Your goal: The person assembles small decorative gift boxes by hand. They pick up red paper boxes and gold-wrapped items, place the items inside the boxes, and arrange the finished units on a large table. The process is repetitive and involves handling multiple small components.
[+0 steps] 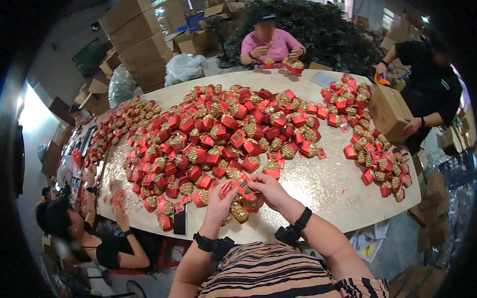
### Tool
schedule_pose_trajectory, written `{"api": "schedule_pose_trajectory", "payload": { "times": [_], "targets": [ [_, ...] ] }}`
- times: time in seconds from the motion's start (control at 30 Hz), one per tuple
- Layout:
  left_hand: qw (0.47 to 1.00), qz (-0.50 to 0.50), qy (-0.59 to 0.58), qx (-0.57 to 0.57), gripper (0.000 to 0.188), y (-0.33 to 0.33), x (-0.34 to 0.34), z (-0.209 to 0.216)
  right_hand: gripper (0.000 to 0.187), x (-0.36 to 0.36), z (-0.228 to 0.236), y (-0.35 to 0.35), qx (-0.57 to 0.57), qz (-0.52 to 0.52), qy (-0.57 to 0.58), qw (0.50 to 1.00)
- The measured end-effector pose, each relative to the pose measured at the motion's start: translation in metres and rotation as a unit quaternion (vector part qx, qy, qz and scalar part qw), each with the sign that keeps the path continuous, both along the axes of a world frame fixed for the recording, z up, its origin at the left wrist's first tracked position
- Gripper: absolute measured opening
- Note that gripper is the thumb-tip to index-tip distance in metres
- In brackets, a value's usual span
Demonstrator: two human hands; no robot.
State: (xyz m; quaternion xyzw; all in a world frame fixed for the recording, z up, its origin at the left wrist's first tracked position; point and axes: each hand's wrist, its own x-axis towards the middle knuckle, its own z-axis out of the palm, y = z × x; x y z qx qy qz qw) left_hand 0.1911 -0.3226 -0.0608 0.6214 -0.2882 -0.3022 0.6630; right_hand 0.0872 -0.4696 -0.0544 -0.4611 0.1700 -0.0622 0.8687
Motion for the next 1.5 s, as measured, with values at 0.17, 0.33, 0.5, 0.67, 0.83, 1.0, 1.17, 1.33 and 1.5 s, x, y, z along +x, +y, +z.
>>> {"api": "schedule_pose_trajectory", "payload": {
  "times": [0.17, 0.33, 0.5, 0.67, 0.83, 1.0, 1.17, 1.33, 1.5],
  "targets": [
    [0.998, 0.035, 0.041, 0.045, 0.02, 0.011, -0.016, 0.019, 0.02, -0.005, 0.002, -0.003, -0.109, -0.028, 0.012, 0.994],
    [0.996, -0.012, 0.071, 0.057, 0.019, 0.013, -0.031, 0.034, 0.023, -0.009, 0.019, -0.006, -0.066, 0.074, -0.064, 0.993],
    [0.993, 0.009, 0.098, 0.06, 0.017, 0.019, -0.045, 0.054, 0.022, -0.011, 0.009, -0.008, -0.067, 0.132, -0.077, 0.986],
    [0.988, 0.079, 0.123, 0.052, 0.014, 0.014, -0.052, 0.052, 0.01, -0.015, 0.016, -0.02, -0.206, 0.074, -0.142, 0.965],
    [0.973, 0.181, 0.14, 0.039, 0.011, -0.004, -0.051, 0.028, 0.01, -0.023, 0.021, -0.012, -0.21, 0.016, -0.122, 0.97],
    [0.989, 0.138, 0.001, 0.046, 0.016, -0.016, -0.054, 0.005, 0.011, -0.023, 0.027, -0.024, -0.158, 0.044, -0.035, 0.986],
    [0.993, 0.059, -0.066, 0.082, 0.021, -0.022, -0.059, 0.028, 0.006, -0.03, 0.025, -0.042, -0.215, -0.018, -0.065, 0.974],
    [0.994, 0.039, -0.064, 0.076, 0.025, -0.02, -0.063, 0.041, 0.005, -0.03, 0.024, -0.046, -0.22, -0.191, -0.115, 0.95],
    [0.995, 0.037, 0.083, -0.039, 0.034, -0.021, -0.047, 0.026, 0.005, -0.032, 0.039, -0.046, -0.279, -0.145, -0.141, 0.939]
  ]
}}
